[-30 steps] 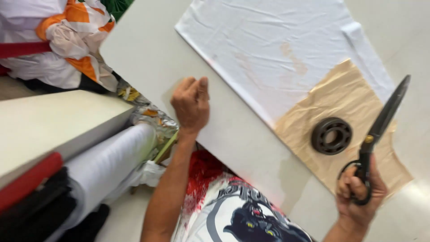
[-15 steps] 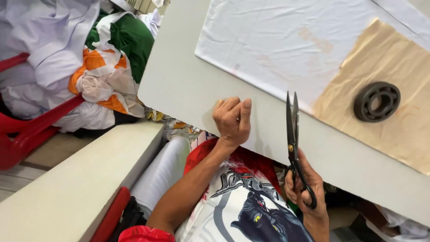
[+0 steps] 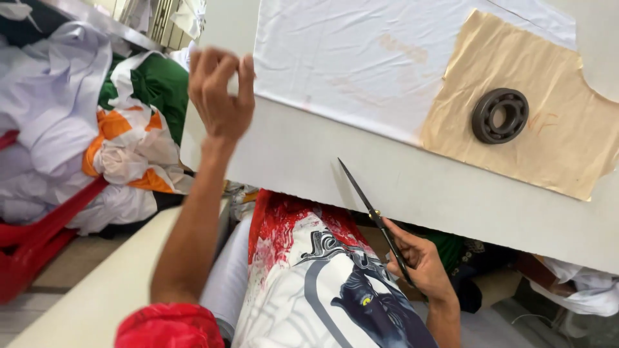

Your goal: The person places a paper pattern on a white fabric and secures it with a metal weight. They then use shears to cut the fabric along the pattern's outline. After cutting, the person removes the pattern and continues cutting the fabric.

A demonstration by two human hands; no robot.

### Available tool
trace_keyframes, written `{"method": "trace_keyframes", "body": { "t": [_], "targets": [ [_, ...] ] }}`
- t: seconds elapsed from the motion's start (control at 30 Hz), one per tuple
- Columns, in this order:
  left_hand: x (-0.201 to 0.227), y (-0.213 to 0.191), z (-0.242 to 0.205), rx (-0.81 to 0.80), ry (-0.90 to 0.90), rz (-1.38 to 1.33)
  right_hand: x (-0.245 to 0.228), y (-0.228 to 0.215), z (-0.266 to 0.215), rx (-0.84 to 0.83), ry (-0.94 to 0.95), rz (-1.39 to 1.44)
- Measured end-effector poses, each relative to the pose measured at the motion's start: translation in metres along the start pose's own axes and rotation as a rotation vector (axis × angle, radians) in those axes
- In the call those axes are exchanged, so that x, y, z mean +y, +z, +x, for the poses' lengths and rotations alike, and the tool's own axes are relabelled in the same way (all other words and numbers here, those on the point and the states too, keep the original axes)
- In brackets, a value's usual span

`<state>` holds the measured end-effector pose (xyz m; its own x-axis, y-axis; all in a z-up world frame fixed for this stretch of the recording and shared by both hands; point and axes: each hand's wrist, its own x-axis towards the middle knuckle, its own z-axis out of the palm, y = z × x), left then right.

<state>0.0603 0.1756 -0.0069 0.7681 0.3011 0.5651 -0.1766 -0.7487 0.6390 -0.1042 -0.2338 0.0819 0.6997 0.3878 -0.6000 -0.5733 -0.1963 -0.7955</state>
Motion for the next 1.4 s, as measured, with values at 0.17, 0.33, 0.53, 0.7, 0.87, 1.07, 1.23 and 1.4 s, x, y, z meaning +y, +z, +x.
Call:
{"method": "trace_keyframes", "body": {
  "t": [0.17,0.33,0.53,0.7,0.87,1.07,1.23,1.4],
  "targets": [
    [-0.059,0.015,0.081,-0.468,0.351,0.033,0.020,0.062,0.018,0.065,-0.035,0.121],
    [-0.057,0.012,0.095,-0.985,0.563,0.228,0.018,0.158,0.031,0.415,-0.103,0.357],
    [-0.056,0.012,0.107,-1.113,0.573,0.240,0.015,0.232,0.081,0.418,-0.355,0.589],
    [-0.053,0.013,0.110,-1.247,0.495,0.278,0.004,0.259,0.112,0.498,-0.347,0.563],
    [-0.057,0.017,0.113,-1.180,0.533,0.216,0.007,0.264,0.130,0.504,-0.388,0.640],
    [-0.057,0.017,0.114,-1.135,0.560,0.225,0.013,0.259,0.129,0.476,-0.331,0.667],
    [-0.056,0.017,0.117,-1.088,0.581,0.187,0.009,0.260,0.123,0.533,-0.255,0.490],
    [-0.055,0.015,0.118,-1.102,0.568,0.191,0.010,0.258,0.132,0.503,-0.359,0.618]
  ]
}}
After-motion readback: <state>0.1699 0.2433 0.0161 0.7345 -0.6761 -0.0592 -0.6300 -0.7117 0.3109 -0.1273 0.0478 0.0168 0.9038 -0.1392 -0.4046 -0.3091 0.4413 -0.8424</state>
